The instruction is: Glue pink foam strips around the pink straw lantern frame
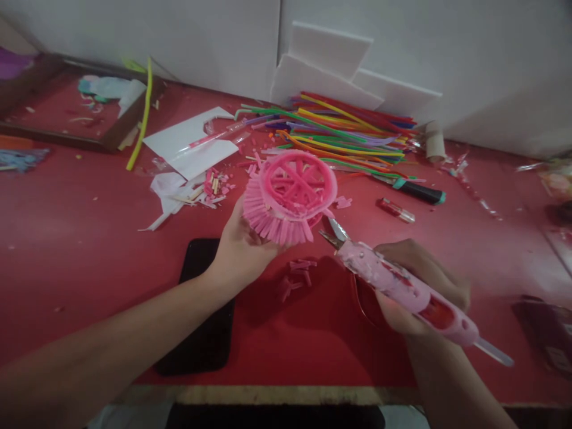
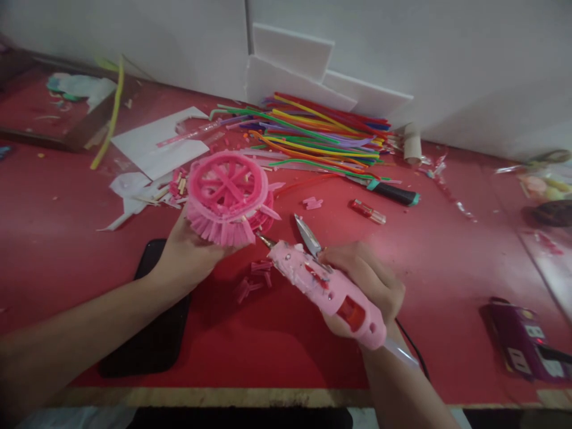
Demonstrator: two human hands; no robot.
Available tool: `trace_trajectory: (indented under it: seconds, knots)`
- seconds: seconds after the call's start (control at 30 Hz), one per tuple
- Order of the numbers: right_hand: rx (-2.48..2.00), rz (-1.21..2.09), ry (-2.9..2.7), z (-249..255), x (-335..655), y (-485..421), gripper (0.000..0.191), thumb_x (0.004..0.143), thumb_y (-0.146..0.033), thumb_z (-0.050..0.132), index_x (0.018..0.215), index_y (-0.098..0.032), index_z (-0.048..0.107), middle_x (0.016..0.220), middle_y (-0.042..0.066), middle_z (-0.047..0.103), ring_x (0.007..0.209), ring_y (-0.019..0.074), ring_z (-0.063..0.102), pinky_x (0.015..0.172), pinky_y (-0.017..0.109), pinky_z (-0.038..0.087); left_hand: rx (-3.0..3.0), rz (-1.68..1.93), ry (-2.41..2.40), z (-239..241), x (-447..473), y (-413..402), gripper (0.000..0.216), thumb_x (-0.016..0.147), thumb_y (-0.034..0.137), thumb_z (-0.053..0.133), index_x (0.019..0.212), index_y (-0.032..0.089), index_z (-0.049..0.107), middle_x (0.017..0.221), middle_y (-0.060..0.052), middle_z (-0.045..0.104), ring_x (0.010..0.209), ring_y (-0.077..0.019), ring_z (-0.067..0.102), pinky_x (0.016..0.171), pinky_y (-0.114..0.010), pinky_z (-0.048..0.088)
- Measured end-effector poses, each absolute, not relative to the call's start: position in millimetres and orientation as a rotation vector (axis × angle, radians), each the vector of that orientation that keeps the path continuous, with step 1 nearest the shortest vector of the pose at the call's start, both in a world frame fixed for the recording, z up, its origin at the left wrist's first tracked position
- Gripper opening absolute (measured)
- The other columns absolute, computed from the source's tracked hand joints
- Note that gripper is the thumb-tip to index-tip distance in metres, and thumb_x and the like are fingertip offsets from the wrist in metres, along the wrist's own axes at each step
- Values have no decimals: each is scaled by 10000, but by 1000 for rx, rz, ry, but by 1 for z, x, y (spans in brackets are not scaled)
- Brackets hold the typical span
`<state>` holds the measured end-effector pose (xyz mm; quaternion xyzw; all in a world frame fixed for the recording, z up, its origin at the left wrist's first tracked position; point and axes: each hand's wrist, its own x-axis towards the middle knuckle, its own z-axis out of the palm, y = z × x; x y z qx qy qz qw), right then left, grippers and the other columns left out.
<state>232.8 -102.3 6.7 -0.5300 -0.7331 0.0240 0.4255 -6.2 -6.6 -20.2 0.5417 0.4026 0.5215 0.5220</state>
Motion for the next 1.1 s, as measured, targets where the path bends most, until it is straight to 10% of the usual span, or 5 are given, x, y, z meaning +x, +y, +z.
trace_trajectory:
  seconds: [0.67, 1.1]
  knots:
    - [-1307, 49, -1864, 10, 223, -96, 115, 808, -142, 575, 885, -218, 615, 738, 14, 627, 589, 150, 591, 499, 292, 469, 1420, 1272, 892, -30, -4, -5, 749, 632, 465, 946, 1250, 237, 588, 1316, -130, 716, 1213, -302, 704, 1042, -422, 600]
    - [-1285, 70, -1827, 8, 223, -96, 78, 813, -144, 568, 838, -211, 601, 719, -1, 571, 572, 123, 540, 490, 271, 408, 1436, 1305, 908, -24, -5, -6, 667, 649, 324, 946, 1217, 218, 612, 1248, -120, 748, 1179, -289, 722, 1019, -412, 614]
